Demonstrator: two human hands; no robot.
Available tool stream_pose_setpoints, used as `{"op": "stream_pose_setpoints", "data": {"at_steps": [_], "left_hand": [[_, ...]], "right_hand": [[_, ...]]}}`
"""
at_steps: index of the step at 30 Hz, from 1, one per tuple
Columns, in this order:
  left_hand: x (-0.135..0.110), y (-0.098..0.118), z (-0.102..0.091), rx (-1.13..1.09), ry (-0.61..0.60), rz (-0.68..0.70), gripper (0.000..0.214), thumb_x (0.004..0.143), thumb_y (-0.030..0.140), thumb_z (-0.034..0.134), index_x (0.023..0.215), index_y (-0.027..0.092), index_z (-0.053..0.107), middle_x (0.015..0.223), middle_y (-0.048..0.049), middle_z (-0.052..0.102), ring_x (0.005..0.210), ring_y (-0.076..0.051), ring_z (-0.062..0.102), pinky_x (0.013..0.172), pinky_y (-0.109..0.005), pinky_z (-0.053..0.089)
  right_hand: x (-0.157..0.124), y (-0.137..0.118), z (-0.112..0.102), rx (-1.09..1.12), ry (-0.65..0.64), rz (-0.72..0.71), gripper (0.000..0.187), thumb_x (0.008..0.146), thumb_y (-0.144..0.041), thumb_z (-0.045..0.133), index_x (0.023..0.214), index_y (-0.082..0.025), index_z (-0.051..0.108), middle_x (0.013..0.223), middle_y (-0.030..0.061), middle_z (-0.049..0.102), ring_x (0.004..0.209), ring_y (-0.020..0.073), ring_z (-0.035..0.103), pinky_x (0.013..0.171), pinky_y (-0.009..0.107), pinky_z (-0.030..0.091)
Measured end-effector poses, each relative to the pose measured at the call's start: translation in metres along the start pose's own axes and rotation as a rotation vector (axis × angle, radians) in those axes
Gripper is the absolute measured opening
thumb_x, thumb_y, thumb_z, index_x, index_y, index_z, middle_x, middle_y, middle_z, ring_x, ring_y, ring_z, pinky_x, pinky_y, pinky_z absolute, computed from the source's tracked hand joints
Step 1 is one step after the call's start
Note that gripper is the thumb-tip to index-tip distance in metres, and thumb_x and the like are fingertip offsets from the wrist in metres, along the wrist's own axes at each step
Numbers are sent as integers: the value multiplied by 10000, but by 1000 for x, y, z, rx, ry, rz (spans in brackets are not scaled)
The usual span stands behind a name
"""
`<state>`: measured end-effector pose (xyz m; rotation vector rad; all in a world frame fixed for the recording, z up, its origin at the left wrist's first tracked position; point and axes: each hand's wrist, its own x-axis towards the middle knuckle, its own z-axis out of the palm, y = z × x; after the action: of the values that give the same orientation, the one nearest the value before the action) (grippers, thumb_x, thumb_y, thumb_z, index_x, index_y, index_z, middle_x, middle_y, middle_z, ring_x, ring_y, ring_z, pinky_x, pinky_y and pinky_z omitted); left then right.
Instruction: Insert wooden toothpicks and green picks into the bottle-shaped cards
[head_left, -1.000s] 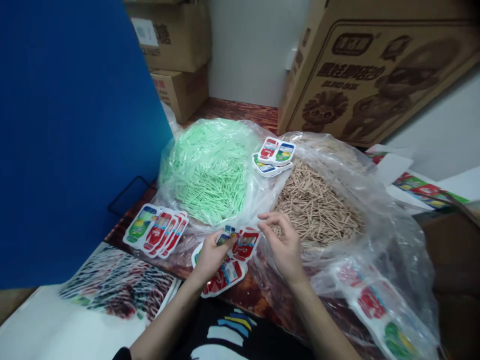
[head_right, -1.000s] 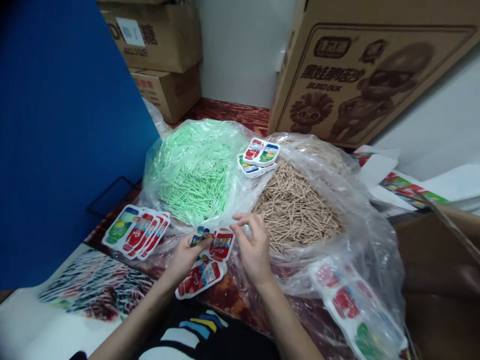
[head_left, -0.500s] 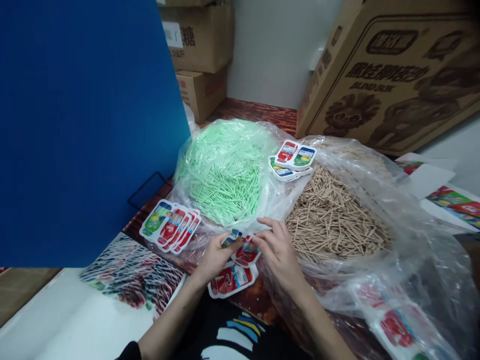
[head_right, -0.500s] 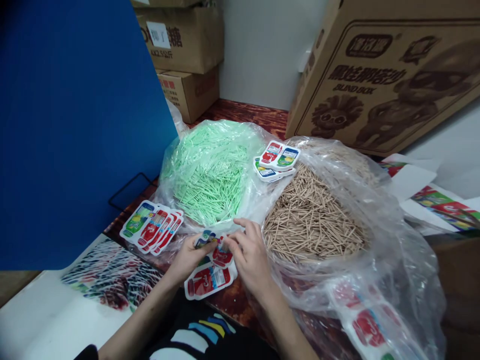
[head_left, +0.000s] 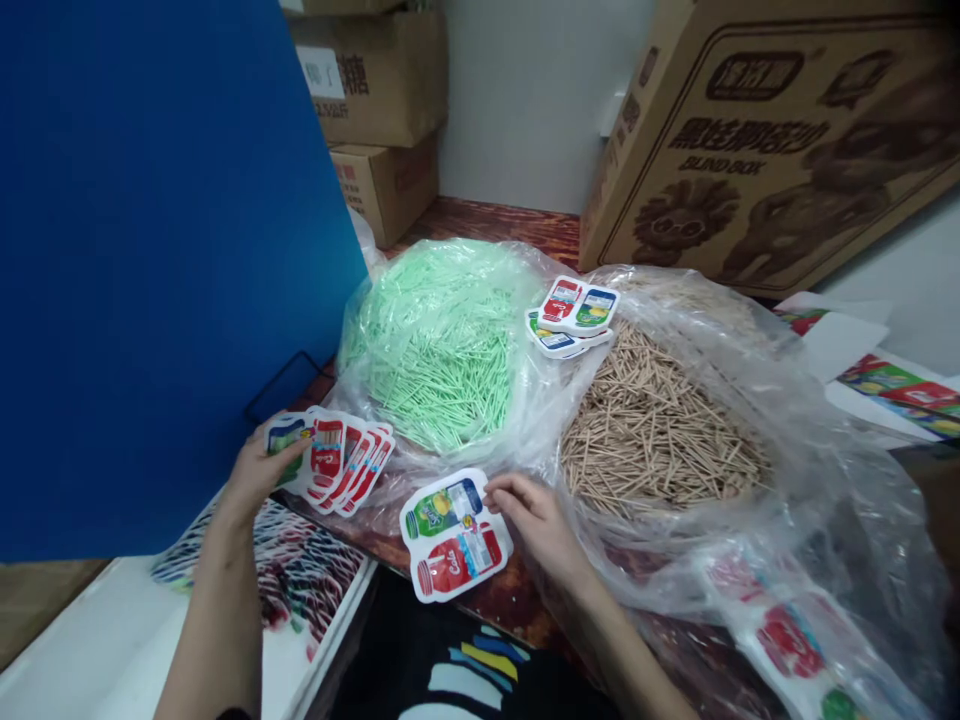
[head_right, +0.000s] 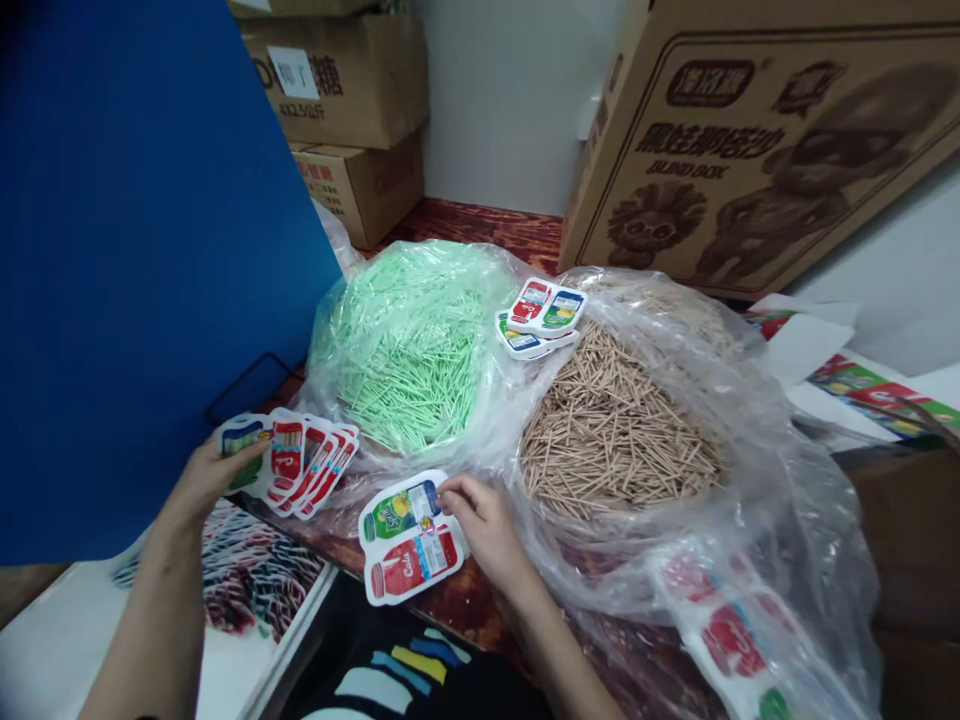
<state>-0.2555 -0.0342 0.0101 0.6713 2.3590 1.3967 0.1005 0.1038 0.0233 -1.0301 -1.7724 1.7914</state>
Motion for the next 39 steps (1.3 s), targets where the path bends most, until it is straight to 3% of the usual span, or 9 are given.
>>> {"op": "stream_pose_setpoints", "data": {"at_steps": [4,8,11,15,21,30,34,39], "left_hand": [[3,-30,13,9,-158,30,539,521,503,774,920,151,690,1032,-102,702,1025,-304,630,905,-424,498],[-7,-35,22,144,-212,166,635,639,498,705,1180,181,611,1292,-108,597,1199,-292,542,1028,-411,406],[-15,-31,27,308,-152,198,644,750,464,637,1333,231,497,1279,-97,615,1128,-277,594,967,-401,444],[-23,-29,37,557,51,211,550,832,459,567,1322,213,522,1129,-131,692,999,-309,645,852,-411,481],[-27,-26,42,680,100,354,530,867,450,513,1299,143,533,1146,-167,677,1037,-327,621,907,-423,441],[-26,-14,43,716,113,396,579,864,465,490,1311,98,503,1236,-194,628,1095,-346,582,1008,-482,355],[-28,-12,43,678,140,423,594,862,481,489,1311,93,499,1267,-211,599,1147,-355,551,1017,-487,347],[-33,2,47,578,228,484,542,877,462,489,1295,118,516,1310,-206,565,1208,-337,509,1027,-470,352]], "right_hand": [[11,1,5,-139,-4,-48,171,856,-297,516,849,-190,649,777,5,668,775,177,616,719,277,449],[37,-2,5,-350,58,-155,179,885,-235,473,819,-194,634,791,4,658,775,168,599,703,268,426],[67,-5,16,-689,113,-270,189,897,-167,466,805,-181,631,848,41,655,860,186,568,775,287,408],[103,-7,43,-1138,120,-286,109,878,-189,538,891,-151,639,955,112,643,955,243,521,814,333,388],[120,-11,64,-1418,28,-260,263,784,-210,623,1004,-68,636,1046,200,598,993,311,489,828,411,362],[131,-12,64,-1291,-4,-198,274,790,-55,507,1034,-23,626,1053,240,605,1009,318,513,856,421,344],[136,-6,46,-1079,8,-149,177,832,-85,492,954,-104,620,1040,193,640,1014,287,559,869,385,358],[155,-2,20,-666,43,-44,144,883,-181,443,775,-185,539,788,66,681,807,205,629,736,299,431]]}}
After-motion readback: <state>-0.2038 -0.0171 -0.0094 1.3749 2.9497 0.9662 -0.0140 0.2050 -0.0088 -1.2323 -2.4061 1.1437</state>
